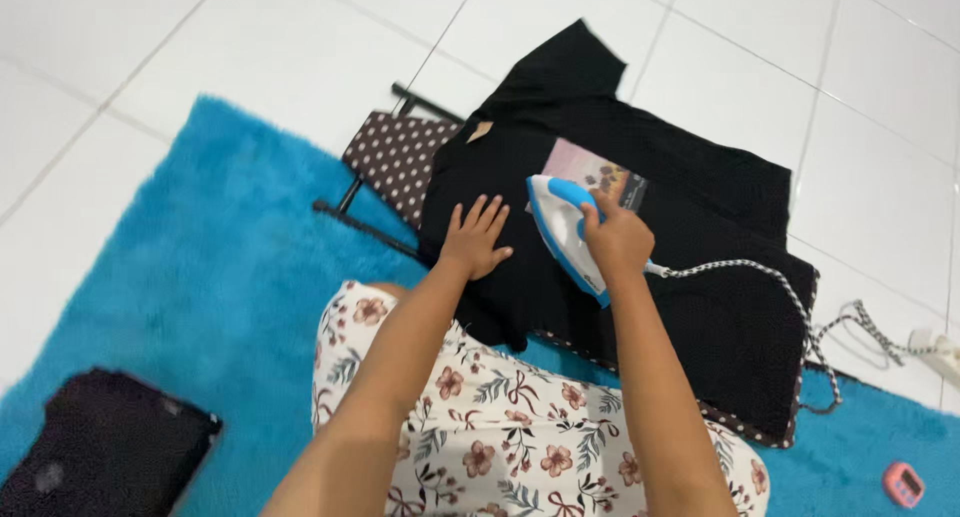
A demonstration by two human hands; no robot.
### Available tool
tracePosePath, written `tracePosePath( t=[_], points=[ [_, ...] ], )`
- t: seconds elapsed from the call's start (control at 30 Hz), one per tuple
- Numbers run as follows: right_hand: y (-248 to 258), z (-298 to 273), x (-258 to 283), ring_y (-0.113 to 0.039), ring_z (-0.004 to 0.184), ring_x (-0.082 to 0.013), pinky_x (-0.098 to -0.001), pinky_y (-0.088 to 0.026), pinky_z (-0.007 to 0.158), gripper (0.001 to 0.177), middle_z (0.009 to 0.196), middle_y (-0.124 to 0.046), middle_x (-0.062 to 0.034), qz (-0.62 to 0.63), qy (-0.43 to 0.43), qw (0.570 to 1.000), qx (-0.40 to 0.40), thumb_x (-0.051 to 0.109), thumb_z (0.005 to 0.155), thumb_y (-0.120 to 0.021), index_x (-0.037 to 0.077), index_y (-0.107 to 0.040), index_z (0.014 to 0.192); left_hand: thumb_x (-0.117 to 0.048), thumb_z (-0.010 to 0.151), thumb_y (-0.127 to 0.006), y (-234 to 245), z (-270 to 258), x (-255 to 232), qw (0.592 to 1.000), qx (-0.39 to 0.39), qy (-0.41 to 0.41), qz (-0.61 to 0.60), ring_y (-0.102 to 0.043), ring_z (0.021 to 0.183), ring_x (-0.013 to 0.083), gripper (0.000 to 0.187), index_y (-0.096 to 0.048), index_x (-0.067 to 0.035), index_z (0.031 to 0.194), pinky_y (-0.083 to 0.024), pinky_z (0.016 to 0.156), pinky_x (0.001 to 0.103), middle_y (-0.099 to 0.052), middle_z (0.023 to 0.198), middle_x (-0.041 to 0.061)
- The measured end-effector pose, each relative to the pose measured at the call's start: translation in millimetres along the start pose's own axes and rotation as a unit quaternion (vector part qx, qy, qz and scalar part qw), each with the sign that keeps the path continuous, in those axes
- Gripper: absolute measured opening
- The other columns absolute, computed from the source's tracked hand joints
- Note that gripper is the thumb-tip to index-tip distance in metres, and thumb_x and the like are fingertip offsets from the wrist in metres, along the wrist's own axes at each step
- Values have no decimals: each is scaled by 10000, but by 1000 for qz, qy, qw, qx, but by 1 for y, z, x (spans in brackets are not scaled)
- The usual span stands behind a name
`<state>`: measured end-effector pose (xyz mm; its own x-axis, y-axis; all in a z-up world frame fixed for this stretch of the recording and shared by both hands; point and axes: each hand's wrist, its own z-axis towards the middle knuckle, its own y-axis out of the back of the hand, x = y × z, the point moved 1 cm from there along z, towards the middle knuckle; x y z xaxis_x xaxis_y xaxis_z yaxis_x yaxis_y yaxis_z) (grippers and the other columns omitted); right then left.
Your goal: The person places a black shirt on a small ironing board on the floor, irons the front of the garment with a blue iron, and then folds the shirt by hand.
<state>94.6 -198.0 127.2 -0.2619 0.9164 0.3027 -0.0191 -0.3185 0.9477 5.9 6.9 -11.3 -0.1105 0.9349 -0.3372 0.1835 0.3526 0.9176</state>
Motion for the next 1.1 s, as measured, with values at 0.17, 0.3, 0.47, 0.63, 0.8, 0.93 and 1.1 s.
tracePosePath(
  t=[0.17, 0.3, 0.47, 0.63, 0.8, 0.93, 1.1],
  points=[
    [16, -12, -48, -727, 735, -289, -445, -548, 667, 398, 841, -756, -110, -56, 0, 997, -49, 479, 974, -627, 239, -743, 1269, -586, 956, -502, -6, -4, 8, 999, -30, 0, 28, -56, 1580, 275, 843, -182, -195, 1631, -72, 1231, 605, -98, 1716, 26],
    [43, -28, -133, -734, 732, -306, -474, -553, 688, 432, 855, -752, -136, -50, -102, 993, -21, 480, 982, -590, 259, -703, 1335, -567, 955, -516, -6, 1, 9, 998, -44, -18, 42, -66, 1577, 282, 832, -210, -179, 1625, -78, 1220, 628, -121, 1711, 32],
    [74, -59, -249, -724, 862, -404, -517, -545, 730, 443, 929, -757, -190, -106, -201, 969, -98, 539, 1011, -553, 290, -713, 1341, -540, 970, -523, -1, 5, -30, 997, -51, -40, 35, -100, 1569, 306, 796, -260, -125, 1596, -88, 1204, 655, -173, 1702, 65],
    [88, -97, -339, -722, 872, -416, -537, -541, 733, 448, 937, -756, -209, -101, -312, 934, -138, 512, 1024, -540, 258, -710, 1351, -528, 977, -510, -8, 9, -108, 996, -10, -84, 32, -115, 1570, 299, 784, -260, -127, 1603, -77, 1212, 656, -194, 1689, 65],
    [94, -137, -418, -675, 947, -439, -587, -534, 762, 372, 1067, -728, -211, 45, -412, 891, -183, 397, 972, -647, 153, -745, 1235, -528, 988, -490, -16, 12, -193, 984, -7, -176, 12, -105, 1557, 320, 764, -264, -128, 1599, -47, 1206, 652, -171, 1697, 74],
    [95, -171, -485, -722, 932, -402, -627, -570, 792, 383, 1067, -678, -232, 418, -487, 724, -251, 284, 1014, -701, -30, -696, 1233, -528, 1006, -477, -15, 4, -273, 969, 32, -242, -26, -75, 1565, 338, 747, -270, -110, 1589, -31, 1194, 659, -161, 1691, 92],
    [140, -218, -524, -708, 1010, -283, -550, -588, 903, 214, 1139, -720, -133, 784, -316, 427, -322, 166, 986, -681, 31, -657, 1150, -488, 947, -610, -31, -27, -389, 927, 62, -354, -110, -354, 1480, 367, 654, -520, -79, 1450, -241, 1199, 567, -467, 1560, 136]
  ],
)
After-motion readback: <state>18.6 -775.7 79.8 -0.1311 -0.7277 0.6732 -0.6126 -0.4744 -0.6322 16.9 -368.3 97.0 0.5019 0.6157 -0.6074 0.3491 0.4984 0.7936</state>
